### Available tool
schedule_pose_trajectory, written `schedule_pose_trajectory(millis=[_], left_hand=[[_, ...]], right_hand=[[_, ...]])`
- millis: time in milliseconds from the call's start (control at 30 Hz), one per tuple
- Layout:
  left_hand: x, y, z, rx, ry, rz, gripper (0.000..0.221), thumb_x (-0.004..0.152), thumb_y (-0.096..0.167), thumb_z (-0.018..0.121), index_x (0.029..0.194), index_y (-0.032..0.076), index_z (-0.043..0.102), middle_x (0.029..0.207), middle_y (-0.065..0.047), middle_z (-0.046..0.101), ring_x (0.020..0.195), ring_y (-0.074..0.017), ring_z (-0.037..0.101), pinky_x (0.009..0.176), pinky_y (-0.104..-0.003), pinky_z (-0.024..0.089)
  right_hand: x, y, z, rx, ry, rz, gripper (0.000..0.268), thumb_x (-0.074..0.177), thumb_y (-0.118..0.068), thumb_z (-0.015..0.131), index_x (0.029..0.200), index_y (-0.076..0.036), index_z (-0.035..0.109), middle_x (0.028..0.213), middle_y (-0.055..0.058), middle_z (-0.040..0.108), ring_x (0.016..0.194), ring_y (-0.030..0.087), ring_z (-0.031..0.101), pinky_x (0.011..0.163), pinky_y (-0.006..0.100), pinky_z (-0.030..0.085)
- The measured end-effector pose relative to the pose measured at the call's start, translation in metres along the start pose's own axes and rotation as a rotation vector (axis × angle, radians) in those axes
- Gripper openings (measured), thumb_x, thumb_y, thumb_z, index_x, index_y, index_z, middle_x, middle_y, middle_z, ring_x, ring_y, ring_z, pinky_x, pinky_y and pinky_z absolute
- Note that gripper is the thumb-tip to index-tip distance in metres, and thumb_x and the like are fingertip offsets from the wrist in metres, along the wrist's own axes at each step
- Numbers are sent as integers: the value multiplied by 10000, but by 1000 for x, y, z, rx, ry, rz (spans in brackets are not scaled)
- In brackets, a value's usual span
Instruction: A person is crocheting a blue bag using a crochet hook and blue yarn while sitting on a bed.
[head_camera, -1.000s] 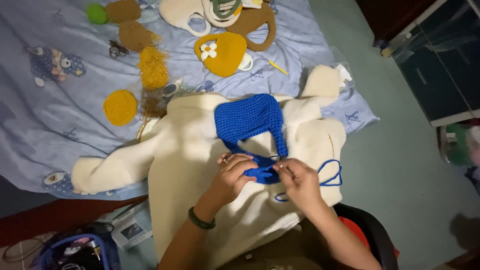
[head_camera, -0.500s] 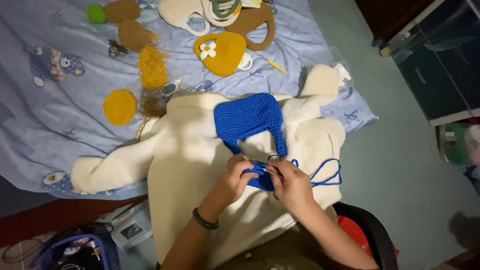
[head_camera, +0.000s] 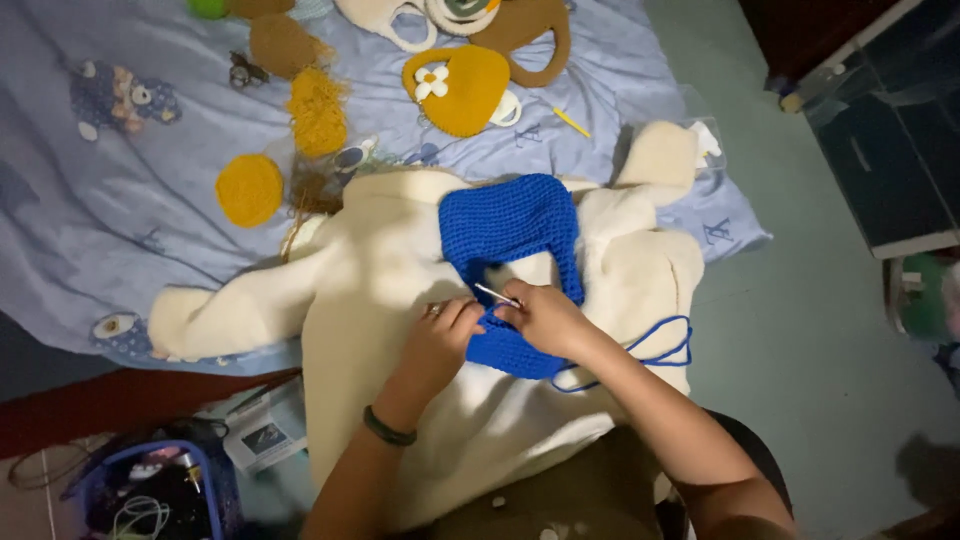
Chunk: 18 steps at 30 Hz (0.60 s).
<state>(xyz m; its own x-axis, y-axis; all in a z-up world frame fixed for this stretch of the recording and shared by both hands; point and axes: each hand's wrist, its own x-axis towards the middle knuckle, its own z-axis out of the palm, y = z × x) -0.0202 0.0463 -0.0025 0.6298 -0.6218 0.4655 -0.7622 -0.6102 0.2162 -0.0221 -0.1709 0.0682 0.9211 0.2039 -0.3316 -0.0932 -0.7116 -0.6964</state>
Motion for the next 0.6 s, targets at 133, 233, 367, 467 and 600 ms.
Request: schedule_pose_trajectory(millis=[133, 233, 367, 467, 600], left_hand=[[-15, -7, 28, -23, -9, -54, 188, 976, 314, 620, 1120, 194, 608, 990, 15, 592, 885, -183, 650, 808, -269, 504], [-10, -11, 20, -251, -40, -96, 133, 976, 291, 619, 1047, 179, 627, 974, -1, 591, 895, -220, 657, 832, -307, 518], [-20, -28, 29, -396, -127, -88, 148, 916, 293, 690, 946, 164, 622, 1005, -18, 630, 948, -246, 689, 904, -349, 514], [-13, -41, 22, -567, -185, -66, 215, 876, 346, 733, 893, 164, 619, 996, 21, 636, 941, -229, 696, 886, -351, 521], [3, -38, -9, -728, -254, -125, 120, 930, 239, 688, 960, 131, 648, 1007, -34, 672, 991, -298, 688, 906, -411, 509]], right_hand=[[3, -13, -2, -134, -92, -28, 140, 901, -237, 694, 994, -132, 693, 837, 184, 749, 923, 437, 728, 786, 514, 570], [12, -10, 1, -193, -140, -62, 154, 874, -226, 700, 971, -108, 716, 884, 211, 752, 953, 465, 713, 821, 539, 564], [29, 9, 14, -215, -169, -155, 183, 868, -221, 688, 996, -101, 741, 884, 210, 757, 921, 472, 710, 810, 540, 577], [19, -8, 6, -198, -207, -174, 201, 879, -228, 657, 999, -92, 743, 913, 199, 764, 924, 466, 712, 818, 544, 574], [22, -3, 17, -275, -188, -231, 219, 877, -244, 669, 1017, -80, 710, 928, 224, 739, 920, 474, 702, 799, 578, 565]])
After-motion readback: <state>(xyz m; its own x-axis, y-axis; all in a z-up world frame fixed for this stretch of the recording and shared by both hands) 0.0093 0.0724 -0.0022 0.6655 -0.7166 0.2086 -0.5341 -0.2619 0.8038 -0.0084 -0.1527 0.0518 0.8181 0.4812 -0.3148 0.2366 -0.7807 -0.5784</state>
